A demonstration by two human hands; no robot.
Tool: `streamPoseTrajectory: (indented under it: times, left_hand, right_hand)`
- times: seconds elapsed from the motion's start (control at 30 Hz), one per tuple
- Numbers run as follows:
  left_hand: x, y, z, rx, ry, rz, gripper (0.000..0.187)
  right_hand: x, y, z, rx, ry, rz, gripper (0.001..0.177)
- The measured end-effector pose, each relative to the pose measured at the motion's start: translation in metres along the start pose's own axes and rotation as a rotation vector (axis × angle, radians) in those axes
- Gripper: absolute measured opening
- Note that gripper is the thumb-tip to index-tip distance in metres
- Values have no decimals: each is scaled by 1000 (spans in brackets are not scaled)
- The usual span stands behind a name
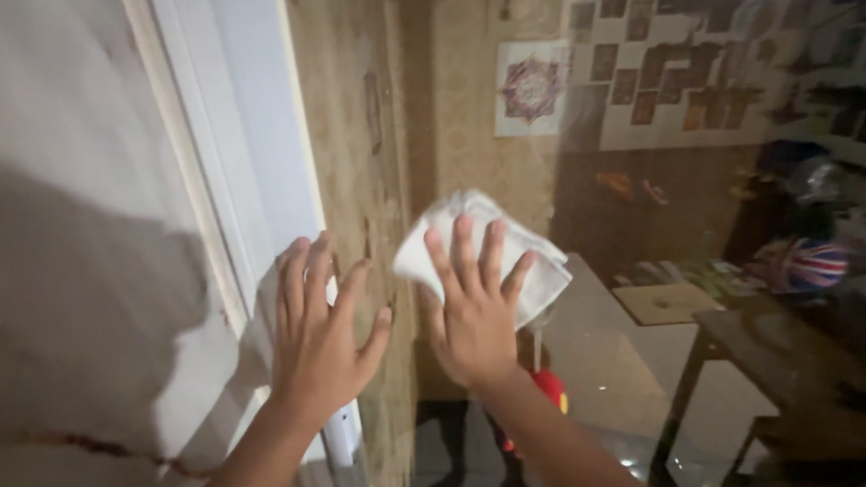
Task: Wipe down a glass door or partition panel with a cloth.
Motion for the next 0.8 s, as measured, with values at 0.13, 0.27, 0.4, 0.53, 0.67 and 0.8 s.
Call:
streamPoseTrajectory:
  times: [0.13, 0.27, 0.4, 0.53, 0.67, 0.8]
  left_hand:
    - [-5, 0, -23, -49, -8, 22, 55]
    - [-5, 2, -42, -69, -3, -4, 57]
    - [4, 7, -54, -137, -15, -47, 56]
    - [20, 9, -62, -207, 24, -44, 56]
    - [37, 14, -66, -253, 57, -76, 55]
    - [56, 24, -64, -270, 102, -120, 55]
  right_hand:
    - [-17, 30, -56, -153, -53, -9, 72]
    - [-25, 53, -113, -301, -137, 29, 74]
    - [-22, 61, -169, -510, -235, 75, 76]
    - [0, 66, -231, -552, -290, 31, 71]
    - [38, 42, -271, -1008, -233, -49, 65]
    - [123, 31, -337, -696, -56, -168, 68]
Point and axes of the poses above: each hand's wrist, its own z-axis towards the middle knuckle, its own y-axis out of the palm, x = y × z, the point moved 4 cm from there along z, towards the middle knuckle, and after that the axes turned 5 degrees about -x, right-handed, at the moved point
